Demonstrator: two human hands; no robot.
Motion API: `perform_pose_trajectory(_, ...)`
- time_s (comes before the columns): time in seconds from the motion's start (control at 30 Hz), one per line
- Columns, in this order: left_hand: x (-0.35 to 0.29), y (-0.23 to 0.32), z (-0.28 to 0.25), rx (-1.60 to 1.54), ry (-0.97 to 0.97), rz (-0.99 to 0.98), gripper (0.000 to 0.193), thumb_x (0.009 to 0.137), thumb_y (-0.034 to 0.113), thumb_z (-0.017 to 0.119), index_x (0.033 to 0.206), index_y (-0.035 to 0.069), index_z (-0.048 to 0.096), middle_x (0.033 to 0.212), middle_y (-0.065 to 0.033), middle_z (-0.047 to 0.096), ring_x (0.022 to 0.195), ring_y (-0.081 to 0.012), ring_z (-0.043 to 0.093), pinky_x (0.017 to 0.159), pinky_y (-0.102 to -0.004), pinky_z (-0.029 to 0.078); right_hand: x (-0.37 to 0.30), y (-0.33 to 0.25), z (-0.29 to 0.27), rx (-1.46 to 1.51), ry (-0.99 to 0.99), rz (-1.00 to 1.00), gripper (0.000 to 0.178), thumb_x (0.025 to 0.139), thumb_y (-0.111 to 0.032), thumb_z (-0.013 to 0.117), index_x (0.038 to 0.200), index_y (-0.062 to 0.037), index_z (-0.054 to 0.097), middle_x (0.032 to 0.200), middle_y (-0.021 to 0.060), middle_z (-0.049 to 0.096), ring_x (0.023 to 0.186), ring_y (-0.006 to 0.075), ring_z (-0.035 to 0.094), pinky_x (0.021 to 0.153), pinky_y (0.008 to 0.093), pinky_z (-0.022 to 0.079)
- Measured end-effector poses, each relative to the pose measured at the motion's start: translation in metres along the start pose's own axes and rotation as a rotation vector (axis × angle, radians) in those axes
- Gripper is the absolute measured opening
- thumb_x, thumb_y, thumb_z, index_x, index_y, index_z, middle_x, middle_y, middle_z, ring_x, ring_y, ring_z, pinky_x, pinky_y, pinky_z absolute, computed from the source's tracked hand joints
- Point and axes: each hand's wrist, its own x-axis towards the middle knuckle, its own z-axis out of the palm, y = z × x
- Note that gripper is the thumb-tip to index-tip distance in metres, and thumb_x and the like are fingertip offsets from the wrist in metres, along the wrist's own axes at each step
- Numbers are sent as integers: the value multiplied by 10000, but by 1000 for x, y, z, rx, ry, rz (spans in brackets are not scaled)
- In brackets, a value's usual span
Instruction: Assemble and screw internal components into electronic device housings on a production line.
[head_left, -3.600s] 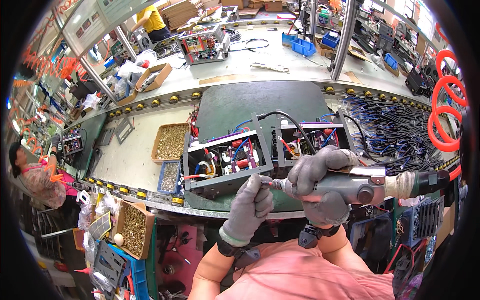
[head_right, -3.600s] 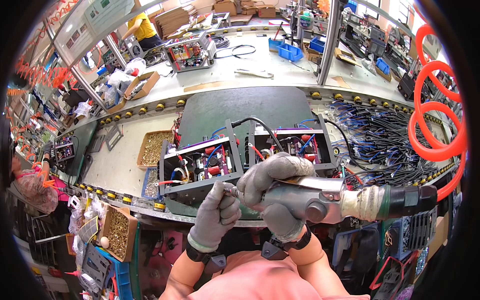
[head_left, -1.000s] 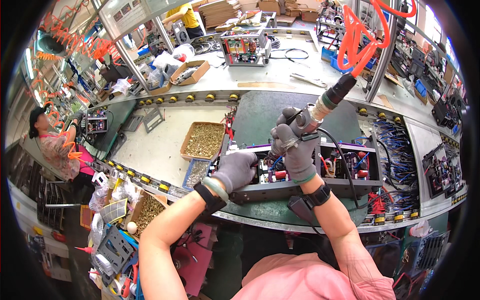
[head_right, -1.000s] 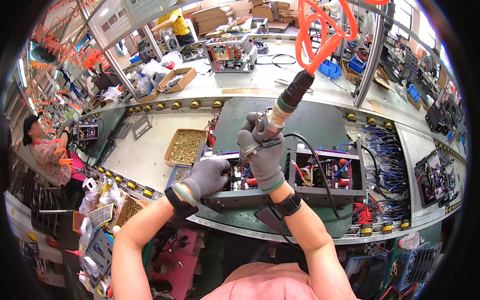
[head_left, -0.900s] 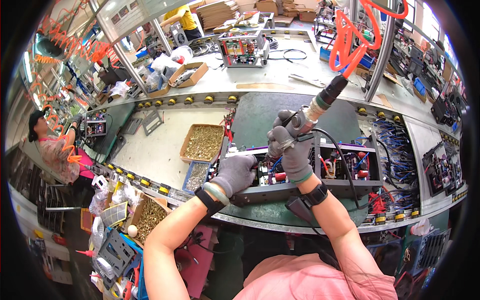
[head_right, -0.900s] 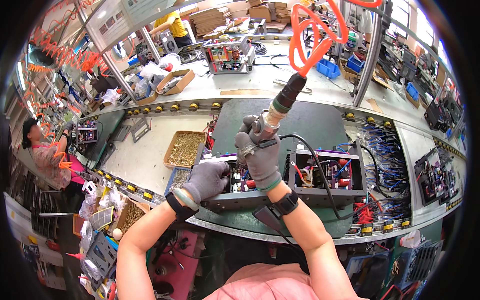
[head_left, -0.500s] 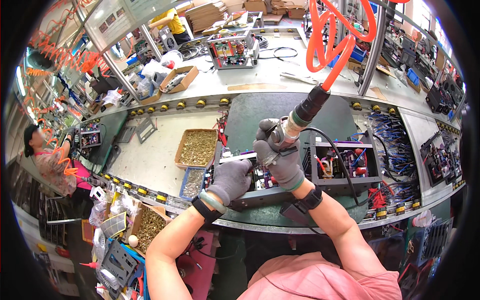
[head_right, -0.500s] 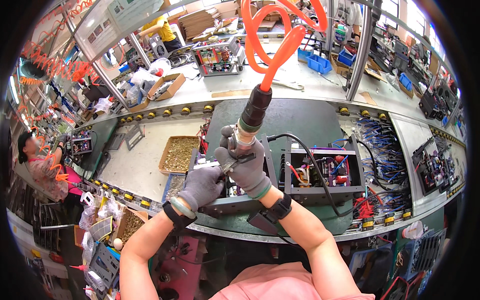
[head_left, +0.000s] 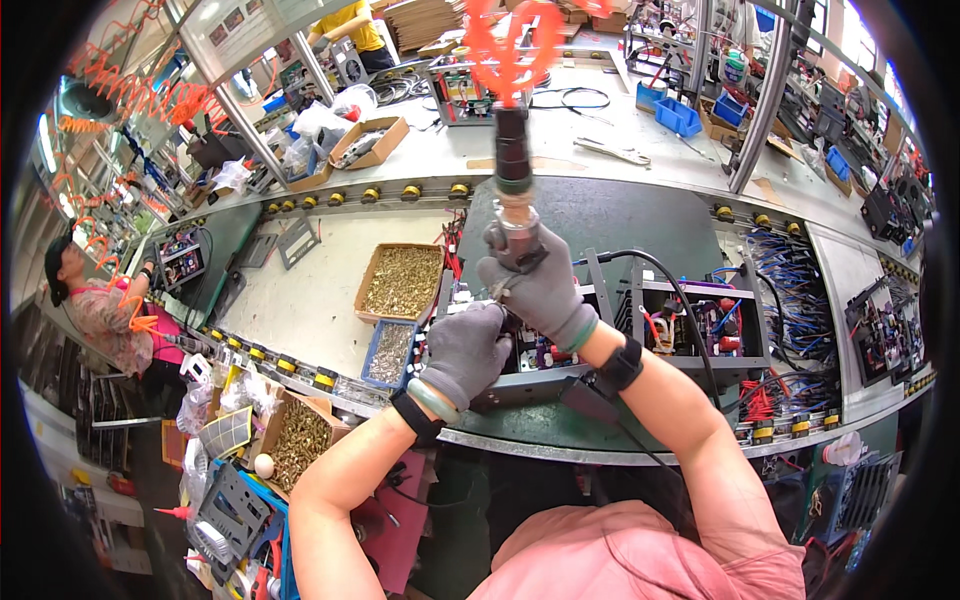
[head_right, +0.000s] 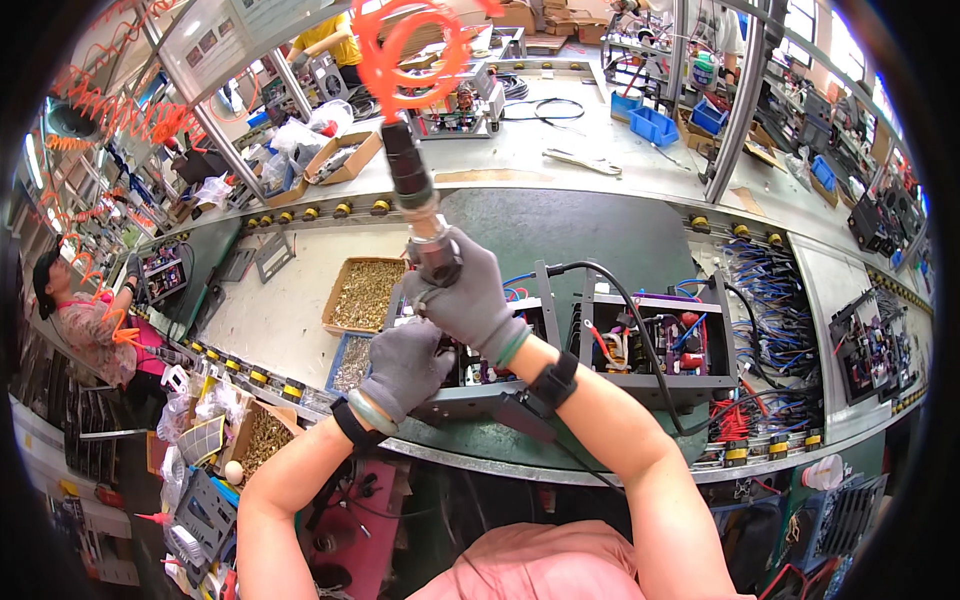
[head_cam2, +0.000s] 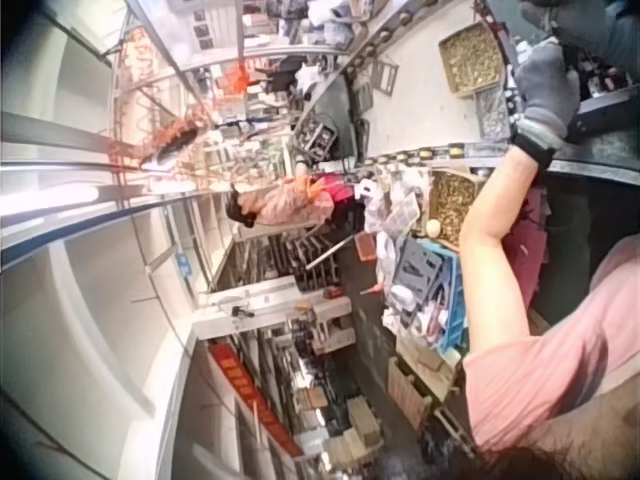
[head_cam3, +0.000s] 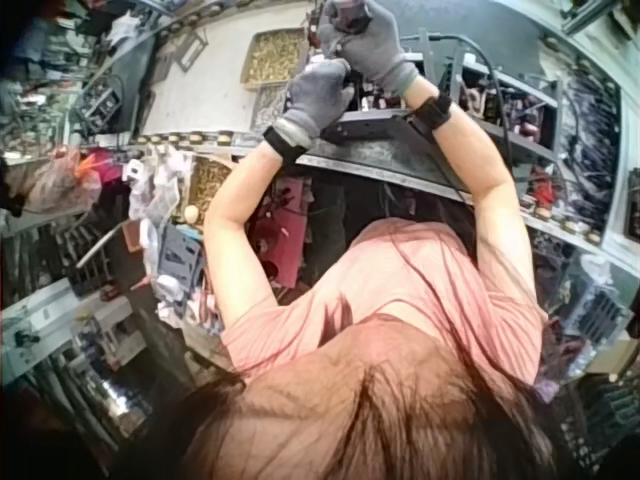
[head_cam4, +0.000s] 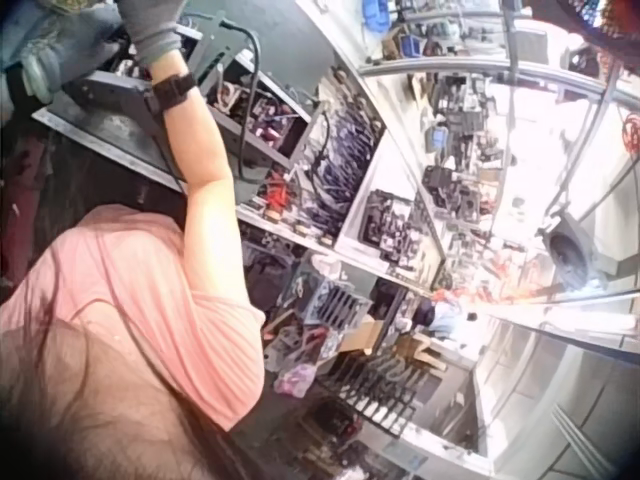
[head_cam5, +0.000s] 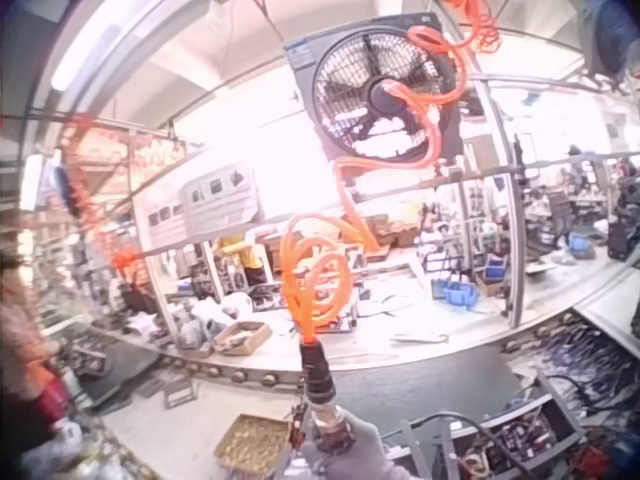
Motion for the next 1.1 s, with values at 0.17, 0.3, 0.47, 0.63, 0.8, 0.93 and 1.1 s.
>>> perform_pose_trajectory(0.17, 0, 3, -2, 51, -137, -106, 270, 769, 345, 715, 864, 92, 711, 792, -141, 674, 752, -318, 687, 669, -437, 548, 4, 1, 5, -305, -124, 68, 268, 771, -112, 742, 987, -19, 613, 776, 53, 660, 693, 84, 588, 668, 291, 521)
perform_pose_trajectory(0.3, 2, 6, -3, 62, -135, -187, 275, 777, 327, 727, 893, 78, 704, 810, -172, 674, 778, -319, 693, 678, -432, 548, -2, 0, -1, -162, -159, -1, 258, 777, -90, 739, 987, -19, 608, 806, 36, 658, 716, 72, 577, 683, 276, 513)
perform_pose_trajectory(0.47, -8, -8, -14, -848, 201, -413, 312, 880, 197, 633, 1152, 45, 617, 963, -113, 651, 796, -193, 640, 655, -319, 525, -5, -12, -5, 35, -176, 129, 272, 789, -29, 728, 1033, -9, 610, 828, -23, 618, 796, 41, 569, 735, 225, 493)
perform_pose_trajectory(0.63, -72, -10, -64, -1975, 127, -577, 317, 1010, 92, 407, 1298, 61, 535, 1059, -32, 620, 697, -42, 474, 520, -164, 376, -35, -73, -20, 771, -23, 207, 338, 876, -132, 674, 1180, -28, 569, 1017, 15, 607, 841, 63, 608, 756, 210, 497)
perform_pose_trajectory(0.8, -114, 57, -28, -1987, -195, -953, 325, 1045, 300, 451, 1222, 51, 560, 743, 20, 528, 465, -46, 347, 412, -207, 283, -86, -110, -37, 864, -85, 56, 515, 831, -198, 790, 1279, -110, 552, 1052, 74, 597, 827, 182, 600, 688, 341, 510)
perform_pose_trajectory(0.93, -113, 80, -1, -2112, -243, -731, 347, 1072, 334, 412, 1191, 51, 574, 716, 29, 492, 481, -49, 351, 437, -201, 294, -111, -119, -39, 705, 104, 46, 600, 755, -233, 876, 1251, -115, 560, 943, 51, 595, 735, 164, 616, 674, 353, 523)
perform_pose_trajectory(1.1, -102, 88, 7, -2391, -333, -751, 394, 1061, 401, 404, 1136, 73, 608, 680, 39, 464, 475, -57, 342, 449, -200, 296, -125, -118, -46, 629, 215, 133, 622, 734, -285, 891, 1233, -126, 556, 956, 35, 592, 757, 164, 629, 759, 370, 532)
